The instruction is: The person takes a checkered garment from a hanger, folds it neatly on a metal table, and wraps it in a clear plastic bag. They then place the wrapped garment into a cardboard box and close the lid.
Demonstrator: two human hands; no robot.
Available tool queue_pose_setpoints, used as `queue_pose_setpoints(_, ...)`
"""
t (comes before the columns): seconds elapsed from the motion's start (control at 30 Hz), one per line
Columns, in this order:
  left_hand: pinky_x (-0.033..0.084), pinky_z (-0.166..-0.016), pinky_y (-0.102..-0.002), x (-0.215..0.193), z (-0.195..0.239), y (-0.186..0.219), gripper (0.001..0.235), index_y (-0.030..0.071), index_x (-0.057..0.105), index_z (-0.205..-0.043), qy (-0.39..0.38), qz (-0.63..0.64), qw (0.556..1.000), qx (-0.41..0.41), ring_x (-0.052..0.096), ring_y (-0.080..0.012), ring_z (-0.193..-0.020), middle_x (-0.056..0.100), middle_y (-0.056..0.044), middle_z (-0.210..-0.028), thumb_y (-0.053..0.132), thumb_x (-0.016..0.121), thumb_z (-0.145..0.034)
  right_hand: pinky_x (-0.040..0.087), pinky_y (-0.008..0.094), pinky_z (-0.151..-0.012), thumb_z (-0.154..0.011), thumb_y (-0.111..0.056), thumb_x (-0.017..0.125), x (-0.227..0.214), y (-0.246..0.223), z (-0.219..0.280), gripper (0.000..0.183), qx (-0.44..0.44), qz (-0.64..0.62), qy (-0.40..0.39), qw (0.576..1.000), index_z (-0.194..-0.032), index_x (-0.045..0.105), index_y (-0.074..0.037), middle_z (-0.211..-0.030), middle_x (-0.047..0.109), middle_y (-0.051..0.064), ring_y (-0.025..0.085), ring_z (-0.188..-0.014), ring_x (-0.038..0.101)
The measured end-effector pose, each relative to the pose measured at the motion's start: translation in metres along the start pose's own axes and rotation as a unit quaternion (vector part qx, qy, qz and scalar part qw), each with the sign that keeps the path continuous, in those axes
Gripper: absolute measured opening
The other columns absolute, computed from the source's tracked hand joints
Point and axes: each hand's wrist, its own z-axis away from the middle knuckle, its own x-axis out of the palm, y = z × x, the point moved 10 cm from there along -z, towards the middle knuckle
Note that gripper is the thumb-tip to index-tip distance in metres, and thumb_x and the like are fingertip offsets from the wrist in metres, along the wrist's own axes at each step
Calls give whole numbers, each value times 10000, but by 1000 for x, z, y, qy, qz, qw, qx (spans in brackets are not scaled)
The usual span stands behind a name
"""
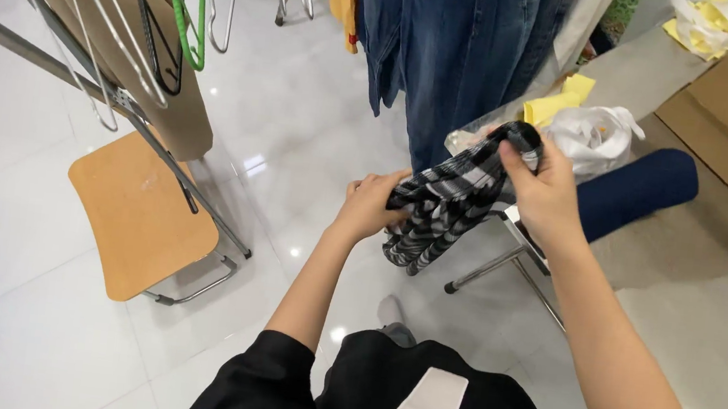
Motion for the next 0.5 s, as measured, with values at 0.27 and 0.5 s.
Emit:
queue_pose_setpoints(0.27,603,-947,-461,-34,82,35,276,255,799,-1136,161,143,973,83,758,-330,-1070,818,-54,-1033,233,862,-868,490,353,-1048,-1186,-37,661,-133,-22,128,107,-53,168,108,978,-1287,682,-60,-1164,694,64,140,-1133,598)
queue_pose_setpoints(0.5,343,-695,-259,-61,127,132,367,174,481,-815,184,269,928,182,392,-51,-749,442,98,-756,214,815,-962,457,275,-954,-1117,-129,696,-196,-92,271,165,48,246,168,953,-1261,629,-88,-1193,628,13,131,-1082,564)
